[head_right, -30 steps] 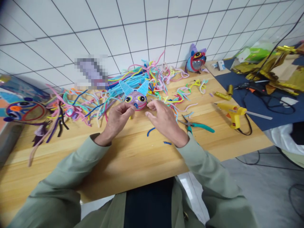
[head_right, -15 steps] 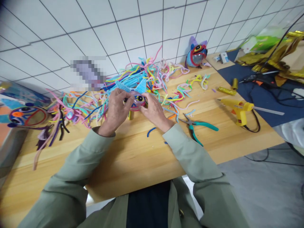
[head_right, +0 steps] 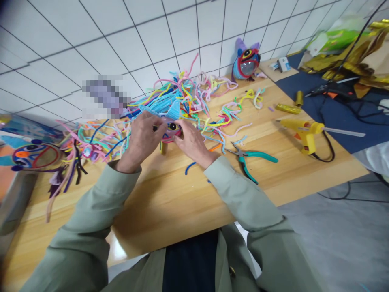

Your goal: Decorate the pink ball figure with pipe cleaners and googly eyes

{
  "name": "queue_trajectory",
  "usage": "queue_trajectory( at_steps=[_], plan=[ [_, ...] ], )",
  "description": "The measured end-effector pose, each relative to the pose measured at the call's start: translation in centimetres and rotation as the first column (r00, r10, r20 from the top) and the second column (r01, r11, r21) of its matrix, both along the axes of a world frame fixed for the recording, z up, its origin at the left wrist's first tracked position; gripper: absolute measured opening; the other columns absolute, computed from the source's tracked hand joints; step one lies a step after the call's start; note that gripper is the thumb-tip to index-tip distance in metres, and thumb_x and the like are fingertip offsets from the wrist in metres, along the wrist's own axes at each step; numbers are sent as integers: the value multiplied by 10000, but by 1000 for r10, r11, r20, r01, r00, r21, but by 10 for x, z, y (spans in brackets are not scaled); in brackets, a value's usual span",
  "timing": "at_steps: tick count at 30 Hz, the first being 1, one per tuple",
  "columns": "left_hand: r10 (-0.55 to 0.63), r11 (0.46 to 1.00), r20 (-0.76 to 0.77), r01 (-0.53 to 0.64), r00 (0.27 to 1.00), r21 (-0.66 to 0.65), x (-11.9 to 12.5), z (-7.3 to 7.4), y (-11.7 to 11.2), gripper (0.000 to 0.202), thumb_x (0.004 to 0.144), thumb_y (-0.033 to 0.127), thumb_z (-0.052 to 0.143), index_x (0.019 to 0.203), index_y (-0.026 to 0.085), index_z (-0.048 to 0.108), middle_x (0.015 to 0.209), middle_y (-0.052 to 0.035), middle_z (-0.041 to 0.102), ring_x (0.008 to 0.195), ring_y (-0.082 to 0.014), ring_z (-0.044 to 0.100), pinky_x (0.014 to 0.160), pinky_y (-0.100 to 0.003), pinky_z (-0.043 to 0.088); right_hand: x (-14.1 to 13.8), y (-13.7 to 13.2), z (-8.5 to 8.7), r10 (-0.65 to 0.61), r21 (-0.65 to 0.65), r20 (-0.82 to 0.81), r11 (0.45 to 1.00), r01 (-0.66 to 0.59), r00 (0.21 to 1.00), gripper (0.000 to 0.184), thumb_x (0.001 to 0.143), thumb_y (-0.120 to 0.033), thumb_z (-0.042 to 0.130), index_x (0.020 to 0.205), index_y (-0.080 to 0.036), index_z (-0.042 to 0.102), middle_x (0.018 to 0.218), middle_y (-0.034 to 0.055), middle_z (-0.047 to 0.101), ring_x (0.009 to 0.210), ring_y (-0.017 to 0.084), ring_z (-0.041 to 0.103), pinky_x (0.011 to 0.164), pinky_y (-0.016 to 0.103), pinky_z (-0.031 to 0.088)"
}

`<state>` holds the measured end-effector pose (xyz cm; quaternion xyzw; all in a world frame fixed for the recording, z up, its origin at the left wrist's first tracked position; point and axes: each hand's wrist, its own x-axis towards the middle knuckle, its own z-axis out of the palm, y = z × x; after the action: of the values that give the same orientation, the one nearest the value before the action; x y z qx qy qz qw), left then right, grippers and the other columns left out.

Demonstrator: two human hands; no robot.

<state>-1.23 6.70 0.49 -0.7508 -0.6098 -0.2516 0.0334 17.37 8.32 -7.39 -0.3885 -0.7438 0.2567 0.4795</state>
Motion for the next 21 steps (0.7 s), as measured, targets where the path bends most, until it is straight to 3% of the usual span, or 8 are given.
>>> queue_trajectory(
  at_steps=[8,21],
  plan=[
    [13,996,-185,-29,983,-87,9,22,-2,245,1046,283,618,909,201,804,1027,-129,738,1049,-331,685,989,-478,536,-1,-3,1,0,2,13,1000,0,1000,386,997,-262,773,1375,-252,696,1336,132,815,1229,337,775,1077,518,654],
    [22,979,-313,-84,950,-187,21,38,-2,258,1069,266,599,1017,183,838,1085,-160,768,1100,-363,731,997,-493,539,-1,-4,2,-2,19,26,1000,1,1000,319,1020,-259,760,1334,-259,706,1292,122,817,1218,332,766,1066,512,647]
  ],
)
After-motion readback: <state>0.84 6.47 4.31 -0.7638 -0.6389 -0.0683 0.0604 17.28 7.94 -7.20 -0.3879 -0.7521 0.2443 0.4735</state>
